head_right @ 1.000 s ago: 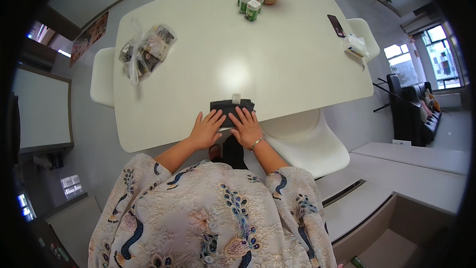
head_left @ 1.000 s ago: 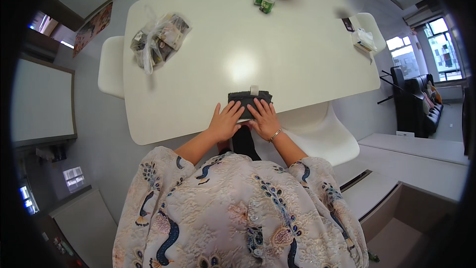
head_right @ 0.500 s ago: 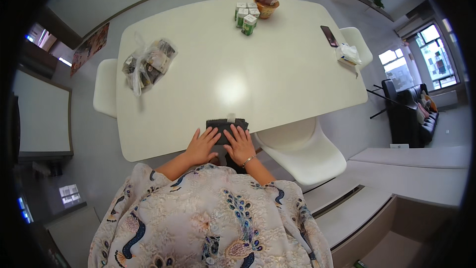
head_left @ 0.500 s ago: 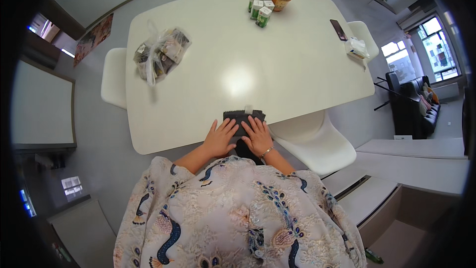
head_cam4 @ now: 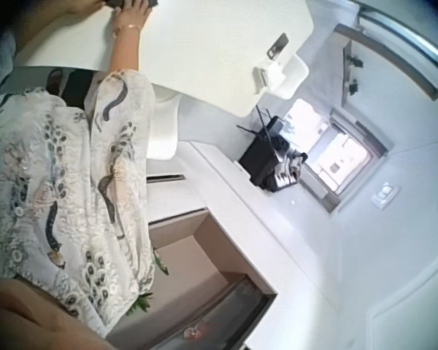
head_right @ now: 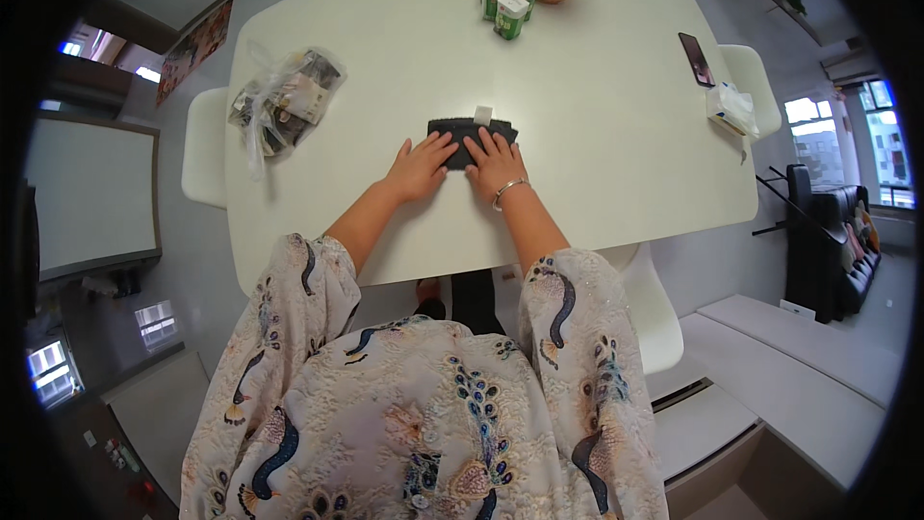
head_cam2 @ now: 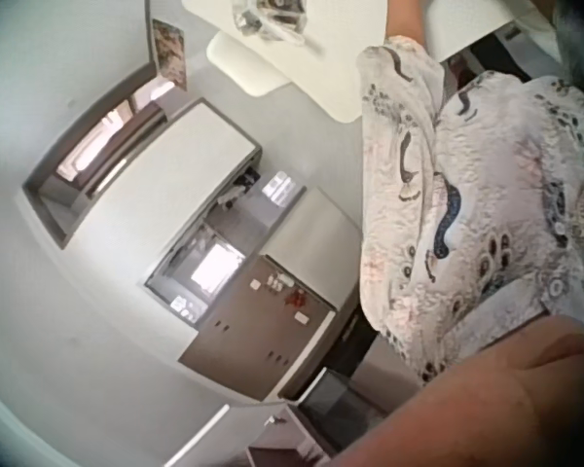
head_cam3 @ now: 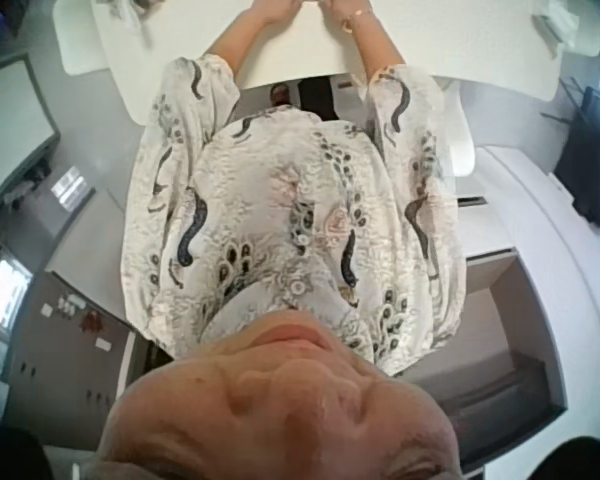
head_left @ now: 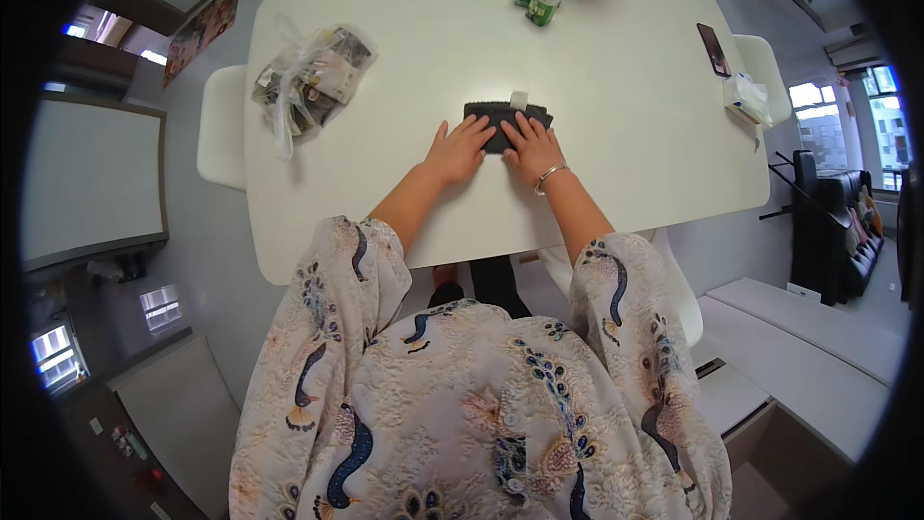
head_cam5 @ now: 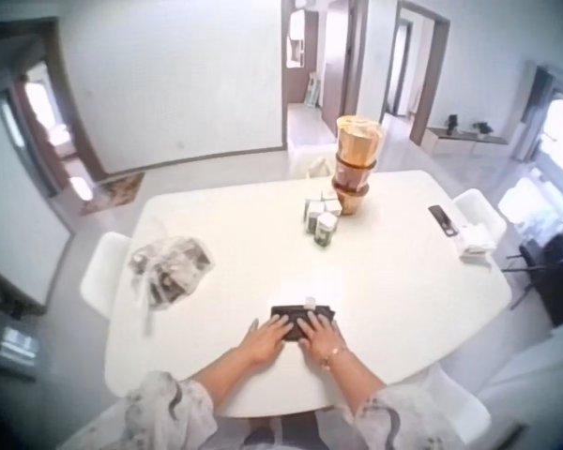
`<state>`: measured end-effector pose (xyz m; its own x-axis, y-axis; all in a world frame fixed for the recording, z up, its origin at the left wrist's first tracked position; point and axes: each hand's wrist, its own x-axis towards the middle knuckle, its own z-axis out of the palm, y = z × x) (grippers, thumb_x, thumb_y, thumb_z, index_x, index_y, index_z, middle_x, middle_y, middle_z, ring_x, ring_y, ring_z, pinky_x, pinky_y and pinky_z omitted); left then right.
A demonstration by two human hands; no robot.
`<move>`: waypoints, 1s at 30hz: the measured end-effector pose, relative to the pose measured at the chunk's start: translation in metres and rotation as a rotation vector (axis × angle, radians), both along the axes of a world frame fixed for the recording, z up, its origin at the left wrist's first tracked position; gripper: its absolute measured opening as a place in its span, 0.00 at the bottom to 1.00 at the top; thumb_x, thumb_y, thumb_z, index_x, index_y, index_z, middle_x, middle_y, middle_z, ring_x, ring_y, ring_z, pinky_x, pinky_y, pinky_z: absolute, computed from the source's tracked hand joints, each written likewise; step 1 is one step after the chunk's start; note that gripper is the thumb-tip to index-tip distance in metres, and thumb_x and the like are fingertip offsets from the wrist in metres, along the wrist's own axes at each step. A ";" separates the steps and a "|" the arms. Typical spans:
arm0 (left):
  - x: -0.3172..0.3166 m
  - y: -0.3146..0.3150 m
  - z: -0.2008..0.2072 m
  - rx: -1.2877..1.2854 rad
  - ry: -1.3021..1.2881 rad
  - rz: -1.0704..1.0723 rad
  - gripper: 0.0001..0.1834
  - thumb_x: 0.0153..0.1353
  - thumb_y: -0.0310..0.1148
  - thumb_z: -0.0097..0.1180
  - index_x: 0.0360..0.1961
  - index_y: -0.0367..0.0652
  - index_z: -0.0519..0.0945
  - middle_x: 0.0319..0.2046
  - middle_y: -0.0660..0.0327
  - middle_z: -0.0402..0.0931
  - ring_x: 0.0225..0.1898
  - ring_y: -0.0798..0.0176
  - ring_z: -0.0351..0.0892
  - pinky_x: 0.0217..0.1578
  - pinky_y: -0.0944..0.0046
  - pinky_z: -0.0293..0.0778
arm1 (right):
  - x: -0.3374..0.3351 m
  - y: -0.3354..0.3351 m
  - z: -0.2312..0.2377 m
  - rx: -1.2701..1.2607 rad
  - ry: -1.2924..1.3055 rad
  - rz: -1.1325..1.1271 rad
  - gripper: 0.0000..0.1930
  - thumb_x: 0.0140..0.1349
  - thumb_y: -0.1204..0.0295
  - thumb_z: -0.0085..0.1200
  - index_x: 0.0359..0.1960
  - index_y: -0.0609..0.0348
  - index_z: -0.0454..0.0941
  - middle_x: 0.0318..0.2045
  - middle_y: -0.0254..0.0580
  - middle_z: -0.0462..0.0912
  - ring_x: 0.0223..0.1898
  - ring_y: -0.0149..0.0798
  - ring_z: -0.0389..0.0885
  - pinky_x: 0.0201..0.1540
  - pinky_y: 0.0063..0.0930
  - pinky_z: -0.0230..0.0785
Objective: The person wipes a white dining table with a dark cloth, moving items like a plastic bag and a yellow-capped bottle aside to access the surface. They repeatedly wipe different sections of the table, fold the cloth, and place the plastic bag into a cabinet before resuming wiping.
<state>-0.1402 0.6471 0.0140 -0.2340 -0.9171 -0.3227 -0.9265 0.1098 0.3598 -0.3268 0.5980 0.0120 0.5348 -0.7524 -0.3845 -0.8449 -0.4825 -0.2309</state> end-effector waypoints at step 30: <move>-0.001 0.220 0.014 -0.096 0.132 -0.166 0.44 0.50 0.42 0.65 0.67 0.45 0.61 0.70 0.54 0.52 0.72 0.53 0.46 0.68 0.39 0.42 | -0.031 0.220 -0.009 -0.277 -0.349 0.005 0.25 0.63 0.58 0.52 0.63 0.41 0.68 0.66 0.38 0.63 0.66 0.46 0.60 0.67 0.50 0.49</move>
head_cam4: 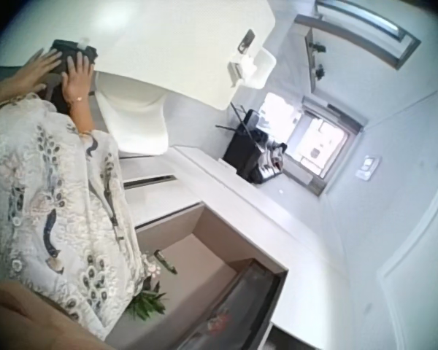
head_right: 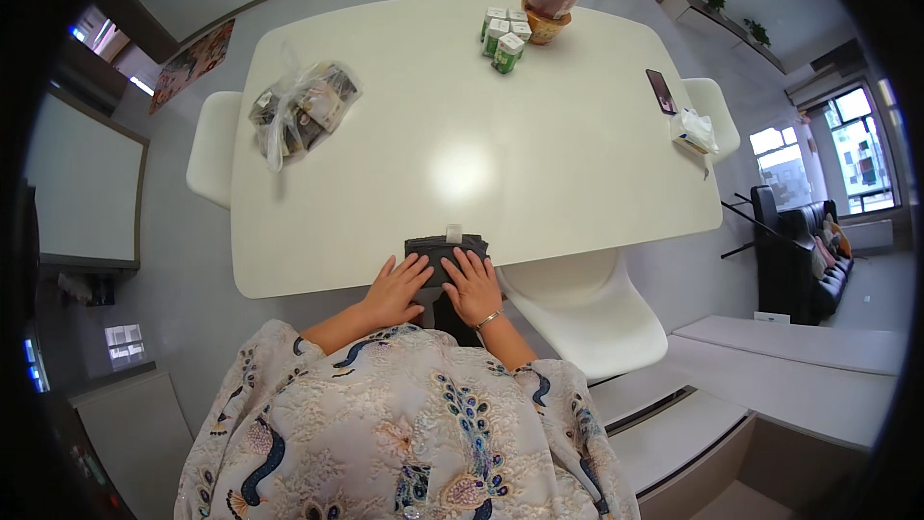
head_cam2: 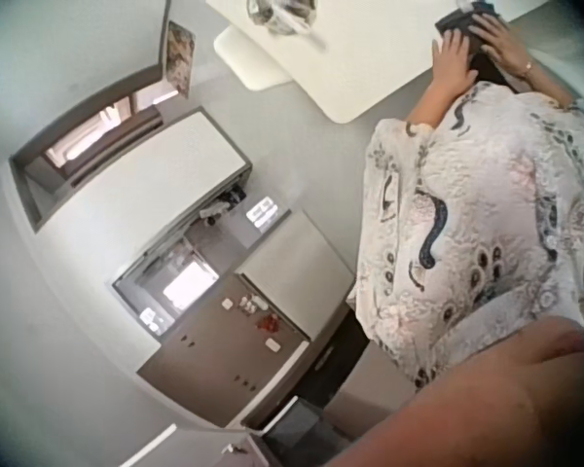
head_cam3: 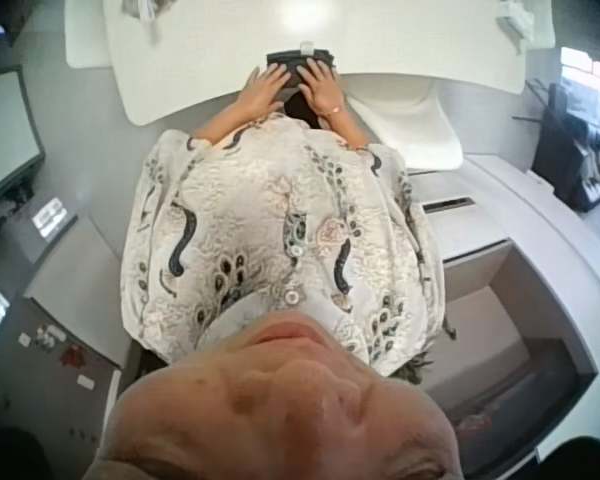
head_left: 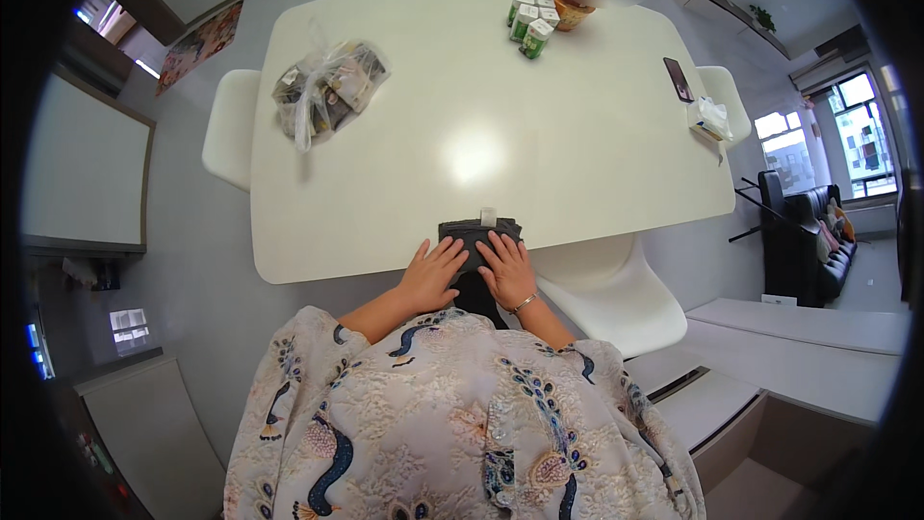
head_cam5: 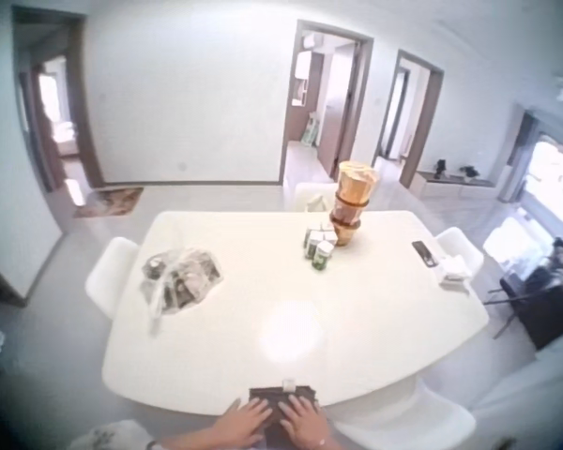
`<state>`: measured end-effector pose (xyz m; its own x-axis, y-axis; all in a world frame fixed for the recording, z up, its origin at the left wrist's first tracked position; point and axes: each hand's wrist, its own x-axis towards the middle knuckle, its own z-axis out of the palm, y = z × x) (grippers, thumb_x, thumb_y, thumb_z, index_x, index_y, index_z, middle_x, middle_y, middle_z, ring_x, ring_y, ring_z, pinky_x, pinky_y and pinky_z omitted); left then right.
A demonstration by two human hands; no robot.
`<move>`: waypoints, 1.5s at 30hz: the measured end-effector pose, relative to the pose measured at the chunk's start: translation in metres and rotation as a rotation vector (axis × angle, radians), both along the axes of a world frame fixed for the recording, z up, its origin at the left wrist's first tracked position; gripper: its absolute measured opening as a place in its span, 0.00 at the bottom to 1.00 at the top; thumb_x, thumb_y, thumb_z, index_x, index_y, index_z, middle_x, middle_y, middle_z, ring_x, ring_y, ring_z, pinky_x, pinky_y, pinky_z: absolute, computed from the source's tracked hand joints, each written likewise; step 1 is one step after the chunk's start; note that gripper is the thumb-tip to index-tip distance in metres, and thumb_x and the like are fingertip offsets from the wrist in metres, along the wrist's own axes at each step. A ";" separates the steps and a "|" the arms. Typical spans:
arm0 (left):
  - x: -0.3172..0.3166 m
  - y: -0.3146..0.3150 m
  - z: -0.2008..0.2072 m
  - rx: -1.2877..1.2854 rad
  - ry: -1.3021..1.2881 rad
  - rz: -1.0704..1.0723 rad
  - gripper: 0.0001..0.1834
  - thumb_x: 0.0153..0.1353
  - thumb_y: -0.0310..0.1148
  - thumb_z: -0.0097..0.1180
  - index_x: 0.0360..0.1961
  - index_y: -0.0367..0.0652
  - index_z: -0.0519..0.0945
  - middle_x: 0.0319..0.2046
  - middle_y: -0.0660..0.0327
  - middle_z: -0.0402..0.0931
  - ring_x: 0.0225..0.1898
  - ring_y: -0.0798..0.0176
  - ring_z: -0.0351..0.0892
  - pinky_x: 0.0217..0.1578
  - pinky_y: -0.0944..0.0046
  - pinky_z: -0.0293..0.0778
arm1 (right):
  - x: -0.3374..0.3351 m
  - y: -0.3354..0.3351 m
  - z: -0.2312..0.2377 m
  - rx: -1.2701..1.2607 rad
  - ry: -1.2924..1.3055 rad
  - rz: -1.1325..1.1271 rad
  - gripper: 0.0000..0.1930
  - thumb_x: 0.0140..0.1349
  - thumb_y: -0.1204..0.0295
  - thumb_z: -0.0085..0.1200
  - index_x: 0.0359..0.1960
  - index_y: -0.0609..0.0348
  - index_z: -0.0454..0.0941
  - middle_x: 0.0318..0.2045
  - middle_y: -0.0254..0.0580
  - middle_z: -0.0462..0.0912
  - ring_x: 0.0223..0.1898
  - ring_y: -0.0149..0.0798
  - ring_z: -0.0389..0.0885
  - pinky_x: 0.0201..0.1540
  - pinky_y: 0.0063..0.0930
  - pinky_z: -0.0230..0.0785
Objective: The person wipes a white dining table with a dark cloth, moving items like a plastic bag and a yellow-capped bottle aside to access the surface. They repeatedly wipe different sections of the table, fold the cloth, and place the plastic bag into a cabinet before resuming wiping.
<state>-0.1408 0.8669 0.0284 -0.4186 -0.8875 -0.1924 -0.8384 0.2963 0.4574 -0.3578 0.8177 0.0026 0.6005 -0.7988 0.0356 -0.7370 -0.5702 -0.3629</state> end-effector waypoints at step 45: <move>-0.038 -0.264 -0.013 0.025 -0.150 0.140 0.35 0.58 0.39 0.56 0.67 0.46 0.62 0.71 0.58 0.53 0.72 0.56 0.49 0.67 0.38 0.45 | -0.001 -0.269 -0.027 0.067 0.081 -0.111 0.28 0.63 0.64 0.51 0.66 0.40 0.62 0.71 0.39 0.55 0.70 0.47 0.53 0.69 0.55 0.42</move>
<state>-0.1785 0.6025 0.0156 -0.2564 -0.9293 -0.2657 -0.9298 0.1620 0.3304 -0.3585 0.5491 -0.0243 0.5074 -0.8592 -0.0650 -0.8224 -0.4604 -0.3342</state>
